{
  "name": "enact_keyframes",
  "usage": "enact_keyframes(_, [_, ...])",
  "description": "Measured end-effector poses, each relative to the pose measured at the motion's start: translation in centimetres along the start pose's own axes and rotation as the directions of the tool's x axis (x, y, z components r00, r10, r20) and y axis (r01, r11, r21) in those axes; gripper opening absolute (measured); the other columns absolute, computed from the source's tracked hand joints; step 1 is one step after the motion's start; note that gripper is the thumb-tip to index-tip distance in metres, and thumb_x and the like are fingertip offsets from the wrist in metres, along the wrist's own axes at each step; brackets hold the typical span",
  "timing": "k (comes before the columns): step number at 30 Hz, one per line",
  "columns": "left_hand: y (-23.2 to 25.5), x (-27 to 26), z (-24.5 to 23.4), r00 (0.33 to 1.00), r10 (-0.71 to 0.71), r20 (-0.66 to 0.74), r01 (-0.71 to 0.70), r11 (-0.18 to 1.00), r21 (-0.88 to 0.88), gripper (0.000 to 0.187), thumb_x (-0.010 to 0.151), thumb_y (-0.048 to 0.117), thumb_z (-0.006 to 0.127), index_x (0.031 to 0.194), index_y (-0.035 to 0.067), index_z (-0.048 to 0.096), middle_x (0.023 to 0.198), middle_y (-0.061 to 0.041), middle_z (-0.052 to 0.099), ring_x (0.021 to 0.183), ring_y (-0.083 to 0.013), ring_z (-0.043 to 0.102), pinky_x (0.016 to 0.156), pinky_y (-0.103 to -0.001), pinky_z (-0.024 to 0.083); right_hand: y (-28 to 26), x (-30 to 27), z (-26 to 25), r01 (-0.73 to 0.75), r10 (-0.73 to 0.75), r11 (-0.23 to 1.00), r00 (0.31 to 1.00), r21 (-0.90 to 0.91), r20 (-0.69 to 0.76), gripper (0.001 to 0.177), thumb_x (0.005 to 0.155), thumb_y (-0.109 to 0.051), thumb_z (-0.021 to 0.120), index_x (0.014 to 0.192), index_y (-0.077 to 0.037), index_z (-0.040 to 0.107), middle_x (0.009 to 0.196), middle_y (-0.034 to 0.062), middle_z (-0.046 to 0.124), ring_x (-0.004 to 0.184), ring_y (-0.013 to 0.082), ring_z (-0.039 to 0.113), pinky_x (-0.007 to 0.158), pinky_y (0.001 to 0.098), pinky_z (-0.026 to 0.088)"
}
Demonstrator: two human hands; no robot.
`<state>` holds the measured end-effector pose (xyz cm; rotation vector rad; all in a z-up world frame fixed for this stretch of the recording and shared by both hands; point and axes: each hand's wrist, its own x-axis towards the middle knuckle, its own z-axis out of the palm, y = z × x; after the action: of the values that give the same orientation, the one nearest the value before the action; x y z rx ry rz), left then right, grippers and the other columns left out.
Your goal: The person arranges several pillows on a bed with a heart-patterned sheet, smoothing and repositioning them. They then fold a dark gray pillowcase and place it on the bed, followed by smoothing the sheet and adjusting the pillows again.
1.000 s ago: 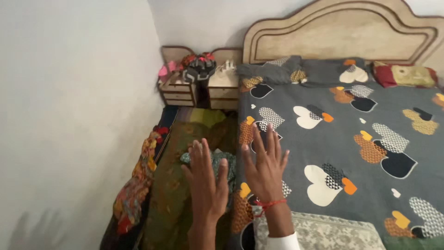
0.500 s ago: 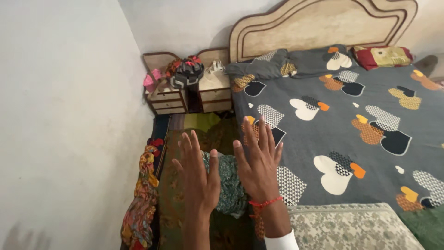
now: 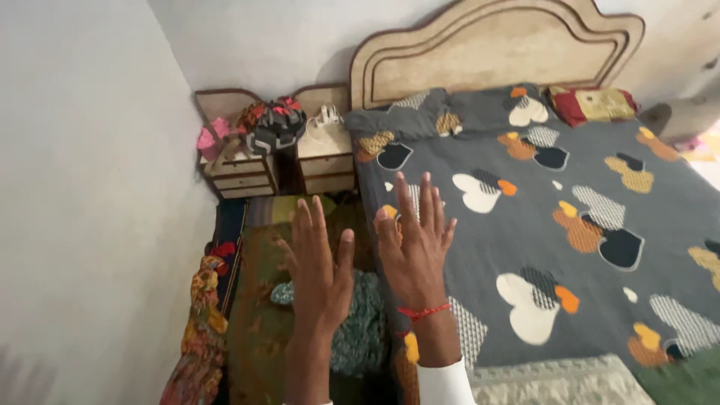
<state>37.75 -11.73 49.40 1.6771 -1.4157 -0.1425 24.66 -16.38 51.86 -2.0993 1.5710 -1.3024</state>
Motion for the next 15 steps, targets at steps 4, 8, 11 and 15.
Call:
enact_keyframes(4, [-0.6,6.4,2.4,1.0,0.022,0.002,-0.022,1.0,-0.009,0.077,0.104,0.058,0.029,0.165,0.015,0.011,0.173,-0.015,0.008,0.16,-0.0337,0.003,0.123,-0.063,-0.003,1.8,5.9,2.2,0.005,-0.003,0.998,1.0,0.057,-0.029,0.059,0.104,-0.046,0.049,0.159,-0.029,0.038,0.172,0.012,0.019,0.159,0.0356,0.014,0.121,0.0665,0.001])
enact_keyframes(8, [-0.5,12.6,4.6,0.994,0.1,-0.038,-0.1,0.995,-0.012,0.075,0.106,0.056,0.031,0.165,0.014,0.013,0.173,-0.017,0.011,0.16,-0.0365,0.006,0.123,-0.064,0.0,3.5,12.1,3.1,-0.008,0.007,1.0,0.996,-0.013,-0.086,0.06,0.103,-0.046,0.049,0.16,-0.03,0.037,0.171,0.0123,0.021,0.158,0.0353,0.017,0.12,0.0667,0.005])
enact_keyframes(11, [-0.3,16.2,6.7,0.986,0.158,-0.055,-0.159,0.987,-0.013,0.075,0.107,0.056,0.032,0.165,0.013,0.016,0.173,-0.018,0.014,0.16,-0.0371,0.01,0.124,-0.064,0.002,4.8,15.4,3.3,-0.033,0.029,0.999,0.992,-0.034,-0.124,0.06,0.103,-0.045,0.05,0.16,-0.029,0.036,0.171,0.0122,0.022,0.158,0.0358,0.017,0.119,0.0681,0.006])
enact_keyframes(15, [-0.1,20.6,9.1,0.989,0.149,0.0,-0.149,0.988,-0.035,0.074,0.106,0.054,0.035,0.164,0.012,0.018,0.172,-0.02,0.015,0.159,-0.0379,0.01,0.123,-0.064,0.0,6.3,19.4,3.8,-0.068,0.06,0.996,0.989,-0.052,-0.136,0.06,0.103,-0.044,0.05,0.16,-0.029,0.037,0.171,0.0122,0.022,0.158,0.0355,0.017,0.119,0.0684,0.006])
